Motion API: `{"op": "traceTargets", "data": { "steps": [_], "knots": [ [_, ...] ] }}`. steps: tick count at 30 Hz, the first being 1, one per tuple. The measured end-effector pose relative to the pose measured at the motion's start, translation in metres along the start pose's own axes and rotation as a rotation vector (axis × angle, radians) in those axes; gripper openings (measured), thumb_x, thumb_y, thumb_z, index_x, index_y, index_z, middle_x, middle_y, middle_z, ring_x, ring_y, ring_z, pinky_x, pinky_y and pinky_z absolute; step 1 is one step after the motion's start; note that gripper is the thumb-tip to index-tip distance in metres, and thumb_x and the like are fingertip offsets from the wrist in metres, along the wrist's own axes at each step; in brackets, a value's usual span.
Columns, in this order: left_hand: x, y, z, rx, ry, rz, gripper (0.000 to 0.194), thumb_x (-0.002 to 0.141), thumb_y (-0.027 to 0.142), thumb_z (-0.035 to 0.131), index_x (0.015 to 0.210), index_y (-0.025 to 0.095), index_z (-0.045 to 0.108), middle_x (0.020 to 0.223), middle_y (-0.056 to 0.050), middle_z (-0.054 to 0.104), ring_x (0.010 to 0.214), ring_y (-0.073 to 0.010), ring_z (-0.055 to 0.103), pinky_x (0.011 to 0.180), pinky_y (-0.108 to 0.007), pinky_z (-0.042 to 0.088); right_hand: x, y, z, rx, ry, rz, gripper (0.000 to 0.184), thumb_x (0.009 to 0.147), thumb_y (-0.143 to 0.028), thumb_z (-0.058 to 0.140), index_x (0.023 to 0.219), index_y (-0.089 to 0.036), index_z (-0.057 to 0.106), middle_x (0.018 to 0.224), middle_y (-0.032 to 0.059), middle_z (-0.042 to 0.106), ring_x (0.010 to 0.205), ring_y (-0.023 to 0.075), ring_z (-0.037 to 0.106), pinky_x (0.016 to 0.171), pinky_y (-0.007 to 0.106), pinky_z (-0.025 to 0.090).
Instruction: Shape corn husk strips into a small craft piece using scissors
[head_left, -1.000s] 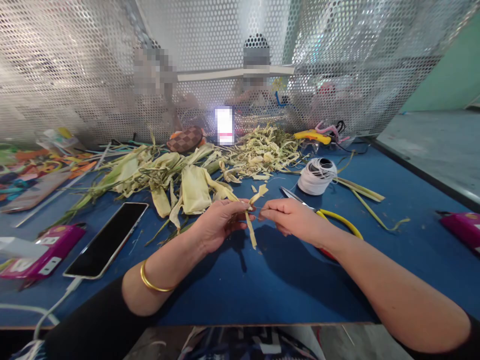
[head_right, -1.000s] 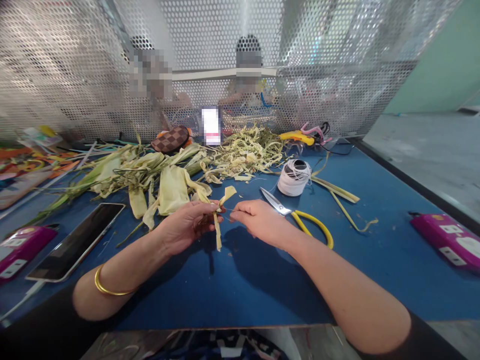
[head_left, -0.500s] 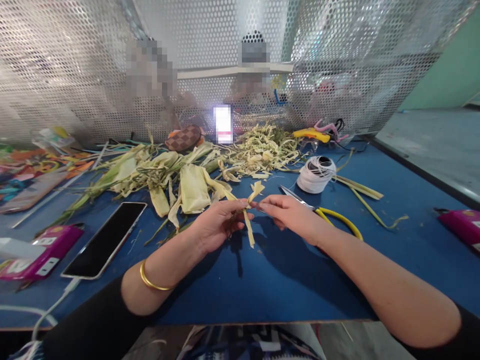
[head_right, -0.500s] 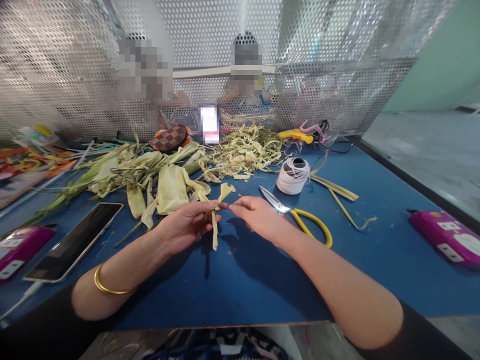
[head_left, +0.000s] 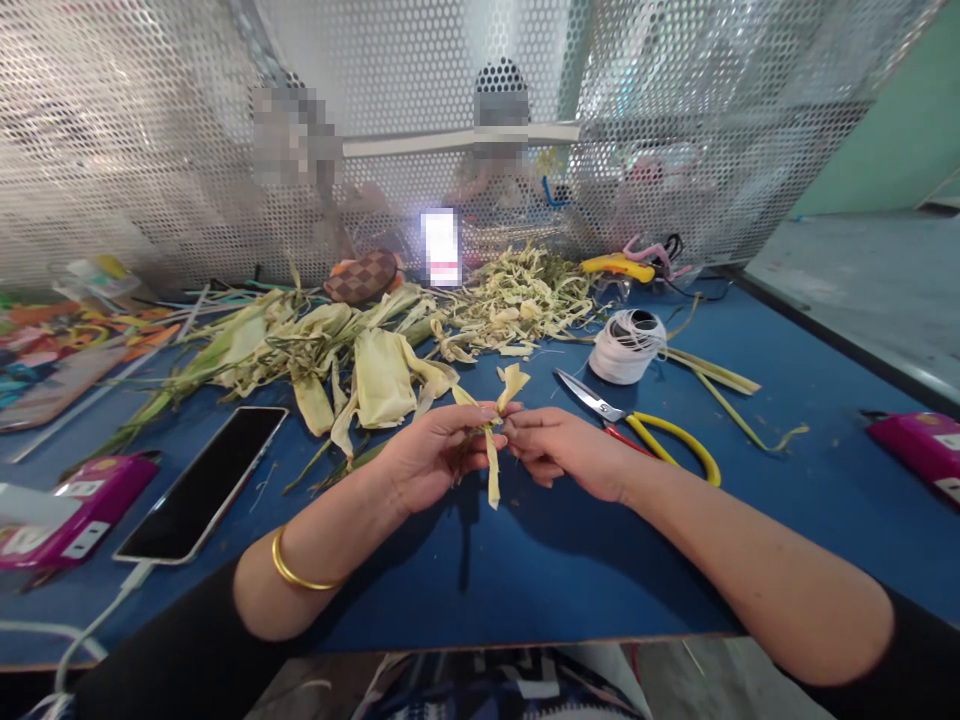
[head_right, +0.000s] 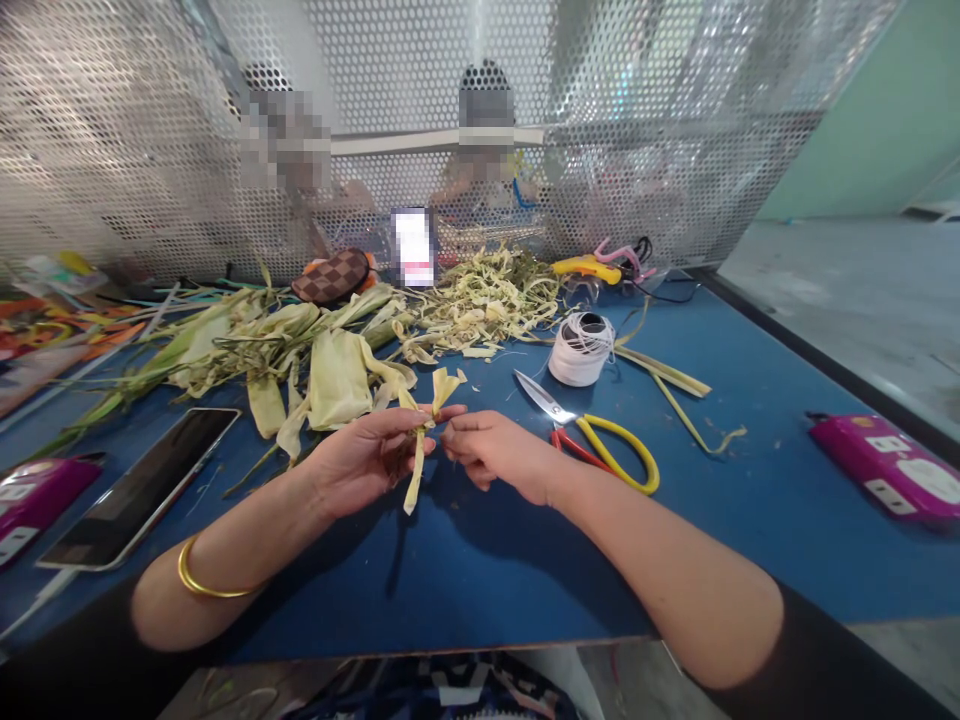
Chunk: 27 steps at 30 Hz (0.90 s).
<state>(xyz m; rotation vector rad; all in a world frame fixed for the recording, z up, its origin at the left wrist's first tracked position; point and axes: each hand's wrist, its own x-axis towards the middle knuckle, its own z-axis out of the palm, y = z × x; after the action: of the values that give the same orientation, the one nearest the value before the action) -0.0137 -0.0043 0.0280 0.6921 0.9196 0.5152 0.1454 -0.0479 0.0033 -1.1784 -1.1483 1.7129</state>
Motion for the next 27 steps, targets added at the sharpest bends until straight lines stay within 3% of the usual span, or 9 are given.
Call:
{"op": "traceTargets", "data": {
  "steps": [3,7,12,17,21,27],
  "knots": [
    [0.001,0.001,-0.002,-0.049,0.046,0.035,0.010,0.077,0.008,0.059,0.080,0.013,0.067,0.088,-0.005,0.071,0.056,-0.0076,0.062,0.044,-0.014,0.050,0.000,-0.003,-0.005,0.096,0.045,-0.026,0.027,0.073,-0.030,0.061,0.058,-0.020,0.041,0.049,-0.0099,0.029,0.041,0.0054,0.028,0.044,0.023,0.027],
    [0.002,0.001,-0.003,-0.067,0.059,0.039,0.007,0.077,0.008,0.060,0.079,0.013,0.065,0.098,-0.006,0.071,0.057,-0.0075,0.063,0.044,-0.014,0.050,-0.001,-0.007,-0.008,0.152,0.109,-0.085,0.026,0.074,-0.027,0.054,0.055,-0.020,0.039,0.051,-0.0087,0.030,0.041,0.0061,0.032,0.048,0.024,0.030],
    [0.005,0.000,-0.005,-0.061,0.043,0.050,0.007,0.077,0.008,0.060,0.077,0.014,0.064,0.091,-0.004,0.071,0.058,-0.0084,0.063,0.046,-0.015,0.050,0.000,-0.006,-0.007,0.153,0.172,-0.173,0.026,0.075,-0.027,0.053,0.054,-0.019,0.040,0.053,-0.0073,0.036,0.045,0.0077,0.040,0.052,0.026,0.035],
    [0.008,-0.004,-0.005,0.015,0.076,0.094,0.008,0.075,0.009,0.062,0.078,0.016,0.065,0.073,-0.001,0.068,0.056,-0.0093,0.063,0.048,-0.016,0.050,0.002,-0.004,-0.007,0.271,0.285,-0.260,0.025,0.074,-0.031,0.060,0.057,-0.018,0.047,0.067,-0.0027,0.055,0.059,0.0097,0.053,0.058,0.024,0.040],
    [0.010,-0.009,-0.006,0.179,0.053,0.128,0.006,0.072,0.013,0.066,0.078,0.014,0.066,0.070,-0.003,0.069,0.056,-0.0111,0.063,0.051,-0.019,0.050,0.006,-0.004,-0.008,0.434,0.335,-0.150,0.024,0.073,-0.027,0.061,0.057,-0.018,0.046,0.074,0.0014,0.062,0.059,0.0097,0.056,0.058,0.024,0.044],
    [0.011,-0.015,-0.004,0.278,0.098,0.207,0.018,0.063,0.023,0.076,0.074,0.012,0.067,0.068,-0.004,0.068,0.055,-0.0119,0.062,0.059,-0.023,0.049,0.010,-0.001,-0.007,0.535,0.376,-0.053,0.014,0.072,-0.020,0.059,0.062,-0.018,0.050,0.063,-0.0014,0.057,0.049,0.0071,0.047,0.051,0.023,0.041]
  ]
}}
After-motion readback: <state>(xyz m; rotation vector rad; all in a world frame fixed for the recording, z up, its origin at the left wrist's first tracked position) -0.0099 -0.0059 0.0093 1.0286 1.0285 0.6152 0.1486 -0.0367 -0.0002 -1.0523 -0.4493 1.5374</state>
